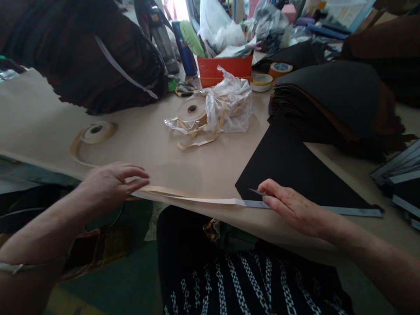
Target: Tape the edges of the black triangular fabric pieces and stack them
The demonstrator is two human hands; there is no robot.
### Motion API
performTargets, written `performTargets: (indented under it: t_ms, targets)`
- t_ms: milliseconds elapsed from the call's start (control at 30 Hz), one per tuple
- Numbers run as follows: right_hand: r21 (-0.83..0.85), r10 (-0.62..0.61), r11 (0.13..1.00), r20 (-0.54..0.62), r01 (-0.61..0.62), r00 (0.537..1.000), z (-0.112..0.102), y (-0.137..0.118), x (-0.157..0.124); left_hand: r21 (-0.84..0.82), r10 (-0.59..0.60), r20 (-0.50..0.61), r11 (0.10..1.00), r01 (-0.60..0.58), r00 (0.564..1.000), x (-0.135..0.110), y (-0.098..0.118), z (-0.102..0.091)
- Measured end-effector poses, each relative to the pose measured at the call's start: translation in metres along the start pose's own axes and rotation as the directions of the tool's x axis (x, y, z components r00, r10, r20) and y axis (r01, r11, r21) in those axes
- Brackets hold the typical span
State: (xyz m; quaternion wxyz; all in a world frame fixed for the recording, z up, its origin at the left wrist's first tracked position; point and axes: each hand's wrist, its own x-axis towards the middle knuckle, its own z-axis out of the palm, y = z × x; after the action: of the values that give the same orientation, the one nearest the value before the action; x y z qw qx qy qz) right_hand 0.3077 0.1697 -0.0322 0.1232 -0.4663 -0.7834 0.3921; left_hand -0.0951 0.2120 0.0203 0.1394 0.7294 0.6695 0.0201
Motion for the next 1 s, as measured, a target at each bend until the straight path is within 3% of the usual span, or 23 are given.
performTargets:
  t_ms: [67, 133, 200, 300, 400, 500, 767, 1000]
  targets:
    - [0.069, 0.024, 0.997, -0.035, -0.021, 0.999, -0.001, -0.002, -0.002, -0.206, 0.211, 0.062, 0.959, -0.194, 0.976, -0.01, 0.045, 0.019]
    - [0.096, 0.009, 0.995, -0.075, -0.002, 0.997, 0.002, -0.004, -0.002, -0.239, 0.378, 0.051, 0.903, -0.357, 0.924, -0.018, 0.091, 0.043]
    - [0.1, -0.011, 0.995, -0.115, 0.023, 0.993, 0.007, -0.006, -0.002, -0.143, 0.461, 0.102, 0.884, -0.446, 0.881, -0.021, 0.129, 0.064]
    - [0.121, 0.07, 0.991, -0.098, -0.058, 0.993, 0.016, -0.008, 0.001, 0.087, 0.425, 0.163, 0.893, -0.442, 0.891, -0.019, 0.163, 0.084]
    - [0.181, 0.169, 0.971, -0.053, -0.157, 0.984, 0.025, -0.006, 0.005, 0.165, 0.371, 0.153, 0.904, -0.394, 0.916, -0.015, 0.173, 0.09]
    - [0.169, 0.198, 0.968, -0.077, -0.183, 0.977, 0.034, -0.004, 0.008, 0.178, 0.365, 0.164, 0.903, -0.391, 0.916, -0.011, 0.172, 0.09]
    - [0.047, 0.136, 0.99, -0.121, -0.131, 0.983, 0.044, -0.004, 0.007, 0.178, 0.395, 0.296, 0.872, -0.457, 0.87, 0.0, 0.178, 0.077]
    - [-0.117, 0.114, 0.985, -0.117, -0.128, 0.986, 0.047, -0.01, 0.008, 0.191, 0.318, 0.421, 0.884, -0.426, 0.849, 0.002, 0.185, 0.065]
